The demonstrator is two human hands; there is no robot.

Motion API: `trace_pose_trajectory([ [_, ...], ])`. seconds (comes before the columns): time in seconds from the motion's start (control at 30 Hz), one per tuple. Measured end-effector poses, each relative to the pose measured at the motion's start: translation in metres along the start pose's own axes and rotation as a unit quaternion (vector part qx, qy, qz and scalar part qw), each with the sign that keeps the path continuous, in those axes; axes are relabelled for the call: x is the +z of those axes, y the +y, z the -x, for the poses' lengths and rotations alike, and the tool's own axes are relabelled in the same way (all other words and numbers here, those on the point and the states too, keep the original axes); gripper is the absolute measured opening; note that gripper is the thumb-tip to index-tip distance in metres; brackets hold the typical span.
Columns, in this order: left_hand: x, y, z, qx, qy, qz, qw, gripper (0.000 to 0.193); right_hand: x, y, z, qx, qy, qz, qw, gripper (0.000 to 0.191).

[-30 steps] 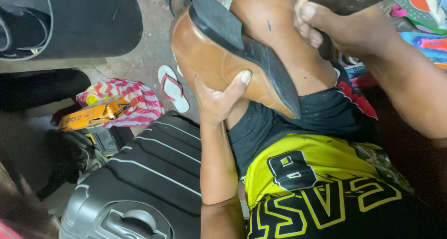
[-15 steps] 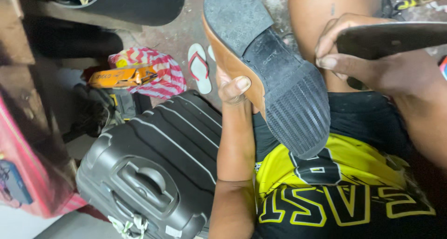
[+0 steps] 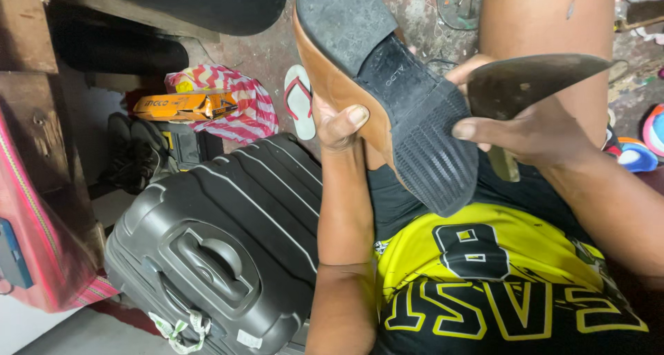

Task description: The person is repairing a brown leather shoe by using a curved metal tool to scrape and smooth the sole and edges. They hold the shoe with one hand and manipulate the tool with the other, working on different sections of the sole and upper.

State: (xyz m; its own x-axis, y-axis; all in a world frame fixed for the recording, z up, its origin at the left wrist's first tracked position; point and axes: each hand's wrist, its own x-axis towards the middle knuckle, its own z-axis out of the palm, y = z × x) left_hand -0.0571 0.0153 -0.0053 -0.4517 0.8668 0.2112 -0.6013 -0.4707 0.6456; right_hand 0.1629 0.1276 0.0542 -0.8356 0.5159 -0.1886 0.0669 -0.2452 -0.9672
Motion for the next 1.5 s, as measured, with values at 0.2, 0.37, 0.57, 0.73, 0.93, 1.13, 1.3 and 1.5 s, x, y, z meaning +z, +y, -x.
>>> trace_pose_trajectory([
  [0.2,0.004,0.017,0.006,-0.042,0.117,-0.174,0.977,0.077,0.009,0.013,-0.002,0.001,0.063,-0.08,0.995,0.04],
  [0.37,0.024,0.013,0.01,0.008,0.236,-0.29,0.927,0.061,0.011,0.022,-0.008,0.016,0.103,-0.045,0.994,0.033],
  [0.57,0.066,0.012,0.04,0.041,0.232,-0.544,0.805,0.029,0.004,0.021,-0.011,0.011,0.095,0.084,0.992,0.042],
  [0.73,0.071,0.009,0.04,0.031,0.198,-0.577,0.792,0.04,-0.001,0.016,-0.008,0.014,0.081,0.083,0.993,0.033],
  [0.93,0.052,0.021,0.048,-0.007,0.177,-0.493,0.852,0.02,-0.014,-0.004,0.008,-0.07,0.057,-0.006,0.996,0.041],
  [1.13,0.051,0.02,0.051,-0.004,0.15,-0.37,0.917,0.021,0.018,0.005,0.01,0.167,-0.161,0.052,0.971,0.035],
  [1.3,0.067,0.035,0.054,0.018,0.042,-0.512,0.858,0.043,0.039,0.021,0.007,0.078,-0.17,0.174,0.967,0.023],
  [1.5,0.081,0.038,0.057,0.027,-0.005,-0.62,0.784,0.04,0.039,0.014,0.001,0.053,-0.174,0.237,0.954,0.02],
])
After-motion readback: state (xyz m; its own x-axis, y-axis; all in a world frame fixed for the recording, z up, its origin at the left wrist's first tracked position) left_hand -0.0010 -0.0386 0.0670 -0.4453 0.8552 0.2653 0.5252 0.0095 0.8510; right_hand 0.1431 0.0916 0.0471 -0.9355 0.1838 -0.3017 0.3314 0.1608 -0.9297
